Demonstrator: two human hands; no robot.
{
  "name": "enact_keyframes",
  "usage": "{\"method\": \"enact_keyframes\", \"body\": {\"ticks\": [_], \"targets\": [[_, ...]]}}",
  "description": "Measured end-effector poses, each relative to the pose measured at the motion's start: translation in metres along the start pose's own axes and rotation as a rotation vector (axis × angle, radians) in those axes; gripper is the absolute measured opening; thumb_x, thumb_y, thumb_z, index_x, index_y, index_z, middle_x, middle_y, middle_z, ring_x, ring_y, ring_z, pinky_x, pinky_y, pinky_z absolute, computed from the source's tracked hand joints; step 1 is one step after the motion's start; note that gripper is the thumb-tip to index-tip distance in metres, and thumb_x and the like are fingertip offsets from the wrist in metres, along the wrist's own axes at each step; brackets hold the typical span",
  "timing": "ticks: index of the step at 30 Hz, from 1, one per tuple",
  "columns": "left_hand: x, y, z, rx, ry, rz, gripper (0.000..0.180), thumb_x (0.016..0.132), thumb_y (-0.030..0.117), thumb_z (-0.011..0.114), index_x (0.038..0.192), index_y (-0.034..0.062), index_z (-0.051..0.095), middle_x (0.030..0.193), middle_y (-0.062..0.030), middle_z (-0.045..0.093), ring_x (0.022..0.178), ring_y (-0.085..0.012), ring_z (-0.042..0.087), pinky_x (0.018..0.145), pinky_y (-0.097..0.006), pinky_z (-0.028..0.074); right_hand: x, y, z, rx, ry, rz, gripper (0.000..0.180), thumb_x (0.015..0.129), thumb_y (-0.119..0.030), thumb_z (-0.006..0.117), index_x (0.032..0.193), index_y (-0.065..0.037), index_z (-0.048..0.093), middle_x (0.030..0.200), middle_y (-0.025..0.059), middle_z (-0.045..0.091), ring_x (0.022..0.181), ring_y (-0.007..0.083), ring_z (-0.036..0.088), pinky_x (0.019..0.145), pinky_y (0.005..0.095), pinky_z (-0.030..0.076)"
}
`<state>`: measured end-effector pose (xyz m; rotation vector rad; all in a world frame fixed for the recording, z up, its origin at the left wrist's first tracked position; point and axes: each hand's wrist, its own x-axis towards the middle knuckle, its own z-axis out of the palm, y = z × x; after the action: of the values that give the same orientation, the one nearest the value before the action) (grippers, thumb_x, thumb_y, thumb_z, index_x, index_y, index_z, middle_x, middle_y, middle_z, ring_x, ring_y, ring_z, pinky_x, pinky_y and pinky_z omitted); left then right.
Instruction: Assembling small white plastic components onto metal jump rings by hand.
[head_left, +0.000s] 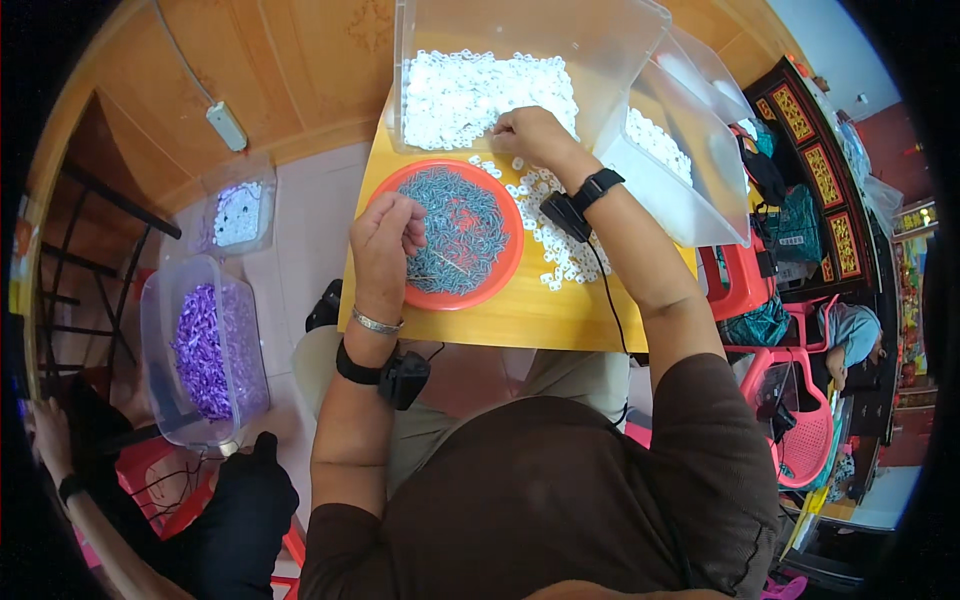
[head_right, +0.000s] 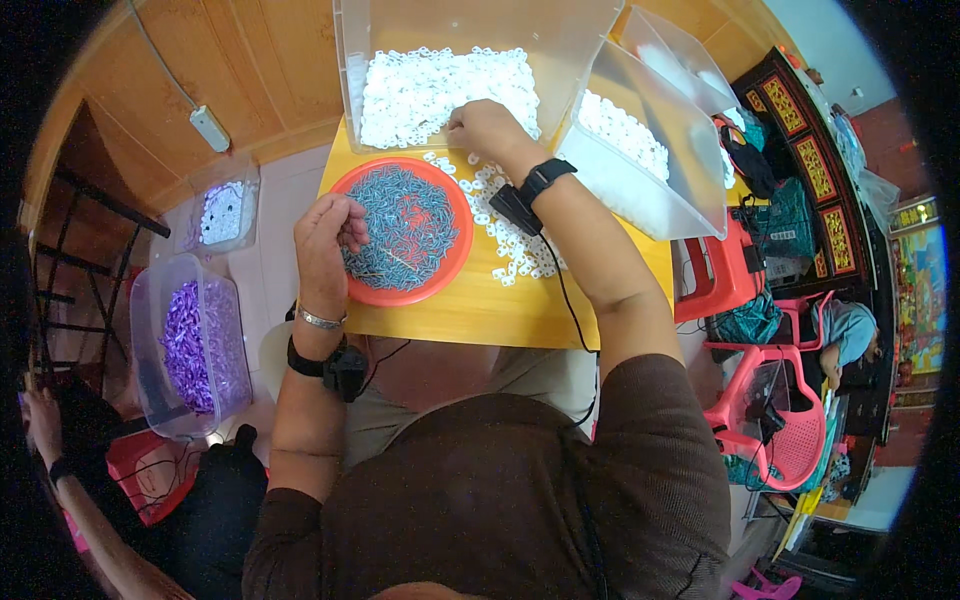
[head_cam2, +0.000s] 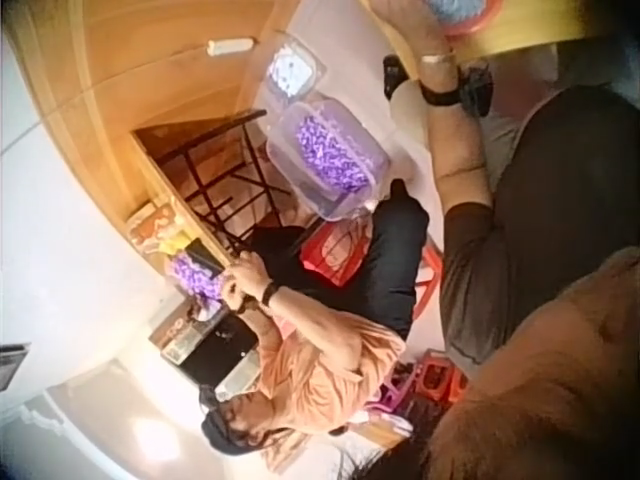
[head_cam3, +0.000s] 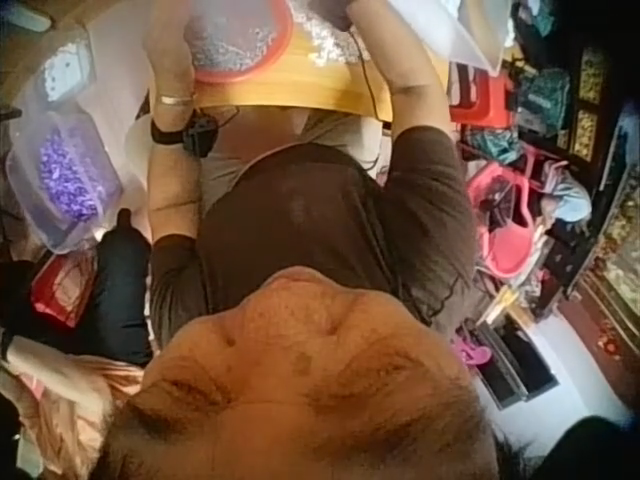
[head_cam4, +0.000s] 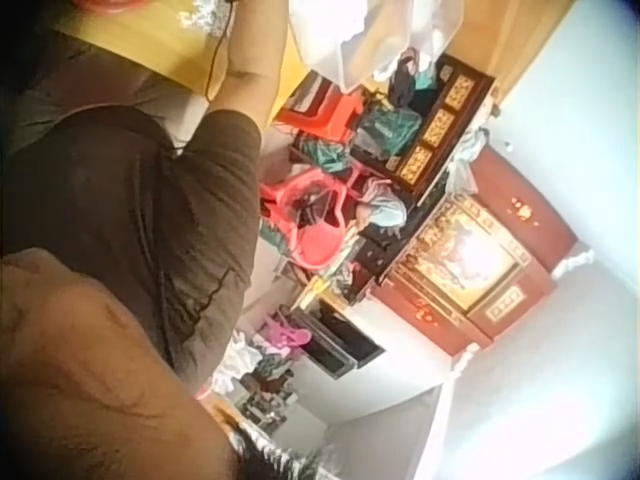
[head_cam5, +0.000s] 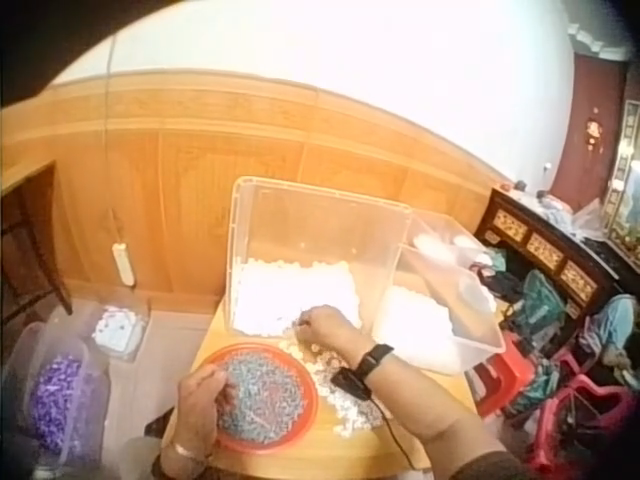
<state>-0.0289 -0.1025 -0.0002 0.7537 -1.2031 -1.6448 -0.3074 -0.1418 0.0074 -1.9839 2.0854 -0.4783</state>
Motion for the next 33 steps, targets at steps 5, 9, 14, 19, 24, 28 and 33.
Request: {"method": "enact_keyframes", "body": {"ticks": [5,9,14,19,24,28,33], "targets": [[0.001,-0.004,0.000,0.002,-0.008,-0.019,0.021,0.088,0.017,0.050,0.075,0.0041,0.059,0.063,0.0012,0.053,0.055,-0.0055,0.049,0.049,-0.017,0.036,-0.002,-0.001,-0.006,-0.087,0.019,-0.012,0.019,0.074,-0.021,0.061,0.085,-0.007,0.068,0.079,0.0133,0.066,0.075,0.0289,0.063,0.069,0.0368,0.049],[0.002,-0.003,0.001,0.002,-0.003,-0.030,0.021,0.088,0.017,0.050,0.074,0.0041,0.059,0.063,0.0014,0.053,0.055,-0.0053,0.048,0.050,-0.017,0.036,-0.003,-0.004,-0.012,-0.087,0.023,0.030,0.020,0.074,-0.024,0.060,0.085,-0.009,0.069,0.080,0.0135,0.066,0.075,0.0288,0.063,0.069,0.0368,0.049],[0.004,-0.004,0.003,0.046,-0.024,-0.033,0.022,0.089,0.019,0.048,0.076,0.0044,0.059,0.064,0.0005,0.053,0.055,-0.0064,0.049,0.049,-0.018,0.036,-0.015,-0.001,-0.019,0.042,0.087,0.051,0.018,0.076,-0.023,0.062,0.084,-0.008,0.069,0.077,0.0121,0.066,0.070,0.0269,0.062,0.066,0.0343,0.049],[-0.003,-0.001,0.008,0.079,-0.061,-0.027,0.023,0.090,0.020,0.046,0.081,0.0043,0.059,0.066,-0.0009,0.055,0.056,-0.0071,0.051,0.050,-0.018,0.037,-0.060,-0.064,-0.024,0.292,0.218,-0.144,0.014,0.077,-0.015,0.068,0.084,-0.003,0.067,0.073,0.0087,0.065,0.065,0.0143,0.061,0.061,0.0268,0.048],[-0.010,-0.014,0.023,0.054,-0.084,-0.019,0.023,0.091,0.018,0.045,0.081,0.0018,0.059,0.066,-0.0007,0.056,0.056,-0.0060,0.050,0.049,-0.019,0.038,-0.093,-0.112,0.001,0.202,0.353,-0.422,0.007,0.074,-0.009,0.066,0.078,-0.004,0.063,0.074,0.0092,0.061,0.067,0.0233,0.060,0.059,0.0301,0.048],[-0.010,-0.017,0.018,0.069,-0.077,0.003,0.024,0.092,0.018,0.043,0.084,0.0020,0.059,0.067,-0.0008,0.056,0.057,-0.0060,0.050,0.050,-0.019,0.039,-0.096,-0.122,0.013,0.088,0.425,-0.480,0.007,0.072,-0.007,0.065,0.079,-0.006,0.064,0.074,0.0084,0.060,0.071,0.0260,0.060,0.061,0.0322,0.049],[-0.010,-0.009,0.015,-0.031,-0.057,-0.016,0.022,0.093,0.016,0.043,0.084,0.0027,0.058,0.067,-0.0001,0.056,0.056,-0.0050,0.049,0.050,-0.018,0.038,-0.100,-0.125,0.014,0.273,0.404,-0.543,0.015,0.073,-0.004,0.065,0.088,-0.003,0.066,0.083,0.0093,0.062,0.075,0.0254,0.061,0.063,0.0316,0.050]]}}
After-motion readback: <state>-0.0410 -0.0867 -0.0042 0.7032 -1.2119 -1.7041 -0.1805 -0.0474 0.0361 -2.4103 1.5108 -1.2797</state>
